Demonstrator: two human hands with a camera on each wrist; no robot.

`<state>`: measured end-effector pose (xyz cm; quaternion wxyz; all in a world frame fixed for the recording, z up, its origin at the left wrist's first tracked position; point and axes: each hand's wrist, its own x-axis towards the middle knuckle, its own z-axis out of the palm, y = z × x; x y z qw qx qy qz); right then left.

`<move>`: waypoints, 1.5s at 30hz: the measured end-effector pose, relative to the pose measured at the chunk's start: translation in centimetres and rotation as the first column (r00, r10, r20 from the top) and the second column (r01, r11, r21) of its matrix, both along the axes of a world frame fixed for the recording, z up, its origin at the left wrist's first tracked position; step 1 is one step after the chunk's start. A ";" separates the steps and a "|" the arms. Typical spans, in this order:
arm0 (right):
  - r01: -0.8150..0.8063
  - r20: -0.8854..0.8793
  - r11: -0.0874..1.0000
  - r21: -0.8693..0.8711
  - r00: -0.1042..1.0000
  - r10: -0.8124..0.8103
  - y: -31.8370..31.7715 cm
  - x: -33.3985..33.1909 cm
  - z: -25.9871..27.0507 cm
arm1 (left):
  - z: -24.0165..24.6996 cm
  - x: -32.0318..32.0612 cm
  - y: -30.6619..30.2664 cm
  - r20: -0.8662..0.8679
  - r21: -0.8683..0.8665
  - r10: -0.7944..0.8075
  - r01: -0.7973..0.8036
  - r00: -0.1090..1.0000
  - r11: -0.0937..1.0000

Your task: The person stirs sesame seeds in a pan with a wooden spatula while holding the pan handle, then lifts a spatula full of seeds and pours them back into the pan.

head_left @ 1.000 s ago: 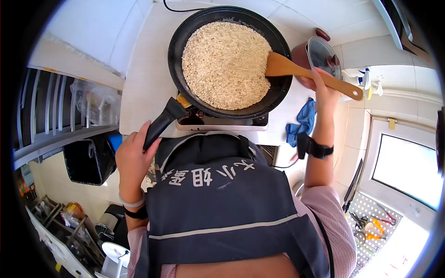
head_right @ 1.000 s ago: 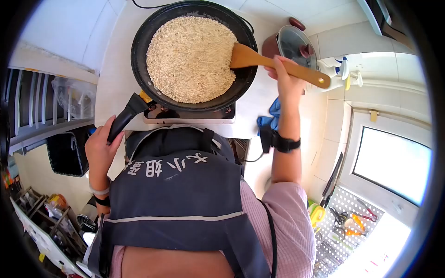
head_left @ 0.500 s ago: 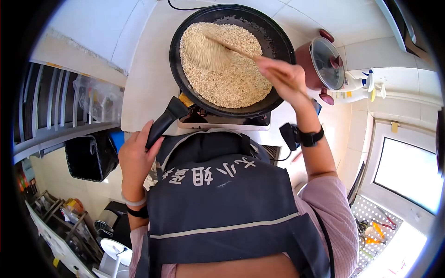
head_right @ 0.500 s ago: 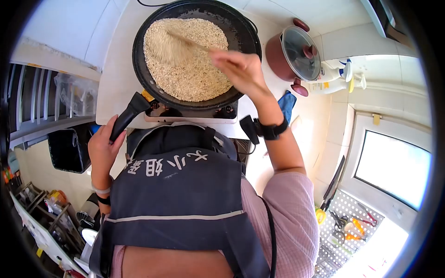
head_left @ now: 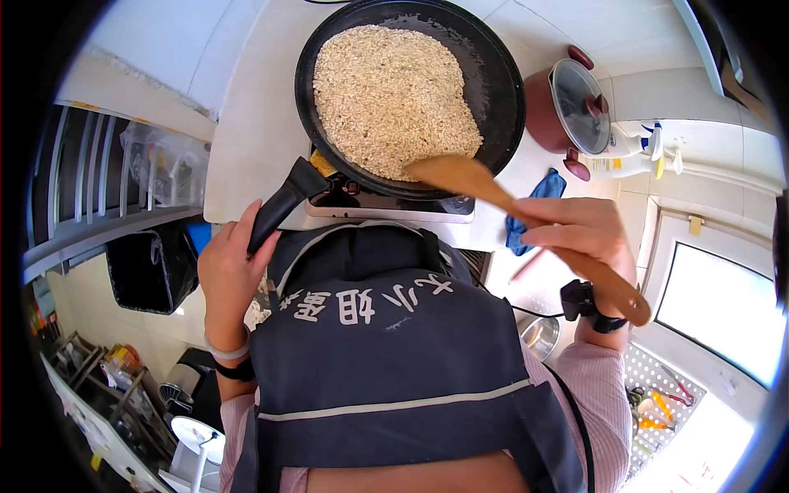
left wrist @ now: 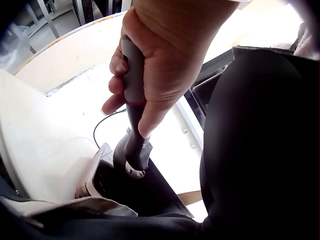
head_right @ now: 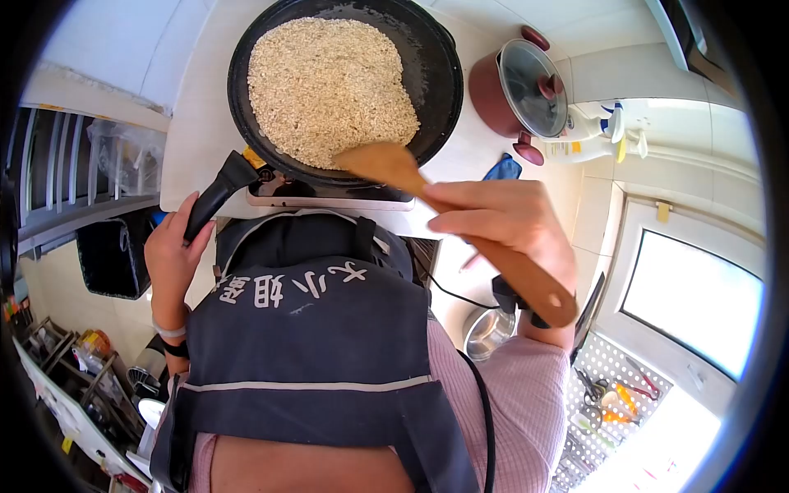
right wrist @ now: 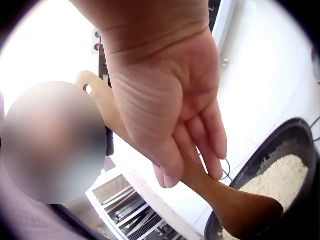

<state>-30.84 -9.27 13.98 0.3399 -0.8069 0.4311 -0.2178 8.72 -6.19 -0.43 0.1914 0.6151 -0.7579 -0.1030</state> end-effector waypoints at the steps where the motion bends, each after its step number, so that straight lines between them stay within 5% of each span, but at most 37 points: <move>1: -0.105 -0.064 0.994 -0.022 0.993 0.104 -0.6 0.4 -0.3 | 0.0 0.0 0.0 0.002 -0.008 -0.002 0.002 1.000 1.000; 8: -0.169 -0.102 0.930 -0.327 0.984 0.143 -5.9 3.5 -7.3 | -0.1 0.1 -0.2 0.011 -0.032 -0.021 0.021 1.000 0.999; 11: -0.008 0.010 0.878 -0.479 1.000 0.015 -8.6 3.4 -9.7 | -0.1 0.0 -0.1 -0.007 -0.024 -0.002 0.001 1.000 1.000; 13: 0.250 0.185 0.895 -0.370 0.964 -0.192 -10.1 2.9 -10.4 | -0.3 0.0 -0.1 0.004 -0.037 -0.004 0.004 1.000 0.999; 17: 0.446 0.152 0.829 -0.337 0.895 -0.420 -11.9 -0.3 -10.5 | -0.1 0.0 -0.1 0.028 -0.038 0.004 -0.002 1.000 0.999; 20: 0.227 -0.036 0.809 -0.543 0.956 -0.293 -10.7 -3.0 -7.6 | 0.0 -0.1 -0.2 0.031 -0.045 0.004 -0.002 1.000 0.999; 22: 0.211 0.032 0.944 -0.255 0.977 -0.210 -8.3 -3.9 -3.9 | 0.0 0.0 -0.2 0.029 -0.036 0.004 -0.003 1.000 0.999; 25: -0.065 0.100 0.997 -0.045 0.993 0.069 -5.3 -4.7 -0.2 | 0.0 -0.1 -0.3 0.023 -0.029 -0.002 0.003 1.000 1.000; 26: -0.152 0.001 0.981 -0.121 0.988 0.153 -4.5 -4.6 0.0 | 0.0 -0.1 -0.3 0.021 -0.029 0.002 -0.001 1.000 1.000; 27: -0.124 -0.096 0.992 0.004 0.988 0.124 -3.6 -3.2 1.3 | 0.1 0.0 -0.4 0.020 -0.028 -0.004 0.004 1.000 1.000; 32: -0.269 -0.327 0.944 -0.191 0.924 0.197 -4.2 -0.1 -1.1 | 0.2 0.0 -0.4 0.030 -0.028 -0.010 0.011 1.000 1.000; 35: -0.311 -0.250 0.901 -0.302 0.938 0.240 -7.8 -1.0 -4.1 | 0.2 -0.2 -0.2 0.021 -0.034 -0.013 0.014 1.000 0.999; 39: -0.233 -0.222 0.902 -0.364 0.962 0.158 -11.7 -0.7 -6.4 | 0.3 -0.3 -0.1 0.033 -0.048 -0.014 0.015 0.999 0.999; 41: 0.055 -0.028 0.926 -0.374 0.997 -0.071 -12.5 -0.5 -7.4 | 0.3 -0.2 -0.1 0.041 -0.038 -0.014 0.015 0.999 0.999; 43: 0.130 0.031 0.919 -0.372 0.991 -0.127 -11.7 -0.3 -7.3 | 0.1 -0.2 -0.1 0.053 -0.035 -0.007 0.009 0.999 0.999; 45: 0.435 0.158 0.857 -0.278 0.900 -0.405 -9.9 -0.5 -6.6 | 0.3 -0.3 -0.1 0.059 -0.028 -0.007 0.009 0.998 1.000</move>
